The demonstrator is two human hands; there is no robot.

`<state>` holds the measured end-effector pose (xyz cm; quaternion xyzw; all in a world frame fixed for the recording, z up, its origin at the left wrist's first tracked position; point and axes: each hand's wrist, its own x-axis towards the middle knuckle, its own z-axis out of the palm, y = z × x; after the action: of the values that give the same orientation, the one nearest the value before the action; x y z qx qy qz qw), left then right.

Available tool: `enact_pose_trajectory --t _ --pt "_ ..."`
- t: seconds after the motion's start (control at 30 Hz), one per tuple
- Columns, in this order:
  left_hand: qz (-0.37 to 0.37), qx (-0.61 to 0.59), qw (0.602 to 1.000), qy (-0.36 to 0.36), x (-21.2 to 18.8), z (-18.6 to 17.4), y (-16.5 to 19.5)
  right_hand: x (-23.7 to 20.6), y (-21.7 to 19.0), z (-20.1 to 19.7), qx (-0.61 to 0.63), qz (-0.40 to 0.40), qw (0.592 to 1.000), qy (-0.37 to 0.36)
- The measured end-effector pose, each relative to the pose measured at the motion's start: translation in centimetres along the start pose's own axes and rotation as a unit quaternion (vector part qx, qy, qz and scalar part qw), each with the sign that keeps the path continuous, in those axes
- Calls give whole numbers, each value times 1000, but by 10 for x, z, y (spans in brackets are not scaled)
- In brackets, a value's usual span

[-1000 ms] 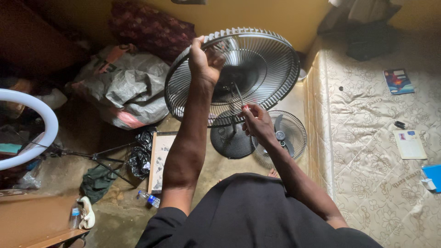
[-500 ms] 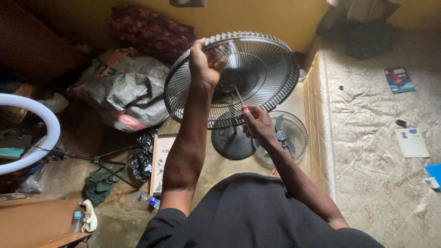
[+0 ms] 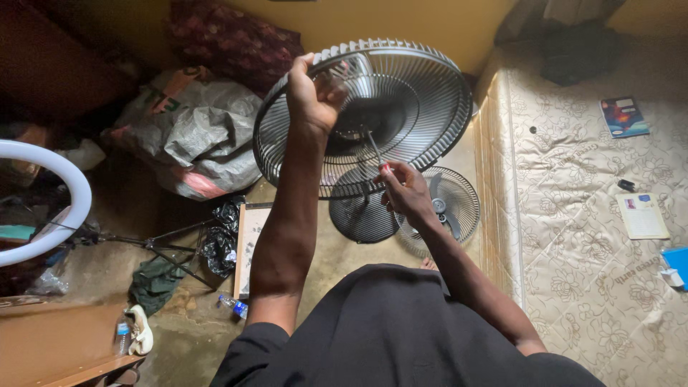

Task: The person sits on the floor in front of a standing fan and uses a screwdriver to unscrew and loosen parts at the fan's front hub, working on the blade and grille assembly. They hold the fan guard steady with one hand while turning the screwdriver with the other, then handle the fan blade component near the end.

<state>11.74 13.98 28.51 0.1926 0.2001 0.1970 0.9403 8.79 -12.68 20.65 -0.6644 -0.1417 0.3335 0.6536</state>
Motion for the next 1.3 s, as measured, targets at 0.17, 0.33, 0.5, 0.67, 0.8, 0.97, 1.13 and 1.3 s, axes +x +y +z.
enact_pose_trajectory --t 0.17,0.33,0.5,0.67,0.8,0.97,1.13,1.3 --pt "14 -21 997 -76 19 2 18 12 -16 -2 -34 -18 999 -6" --pt "27 -11 999 -42 32 1 21 20 -24 -2 -72 10 997 1" --pt "20 -15 999 -42 45 -9 16 22 -19 4 -81 -1 997 14" --pt "20 -29 996 -79 54 -14 16 23 -15 8 -52 -26 998 16" --pt "21 -23 998 -62 47 -7 19 23 -18 8 -52 -22 998 22" --pt "48 -1 999 -18 36 2 21 27 -20 13 -51 -14 998 27" --pt "57 3 997 -43 40 2 20 34 -16 19 -44 -34 998 31" --pt "34 -29 998 -54 46 -3 22 37 -15 22 -42 -33 998 36"
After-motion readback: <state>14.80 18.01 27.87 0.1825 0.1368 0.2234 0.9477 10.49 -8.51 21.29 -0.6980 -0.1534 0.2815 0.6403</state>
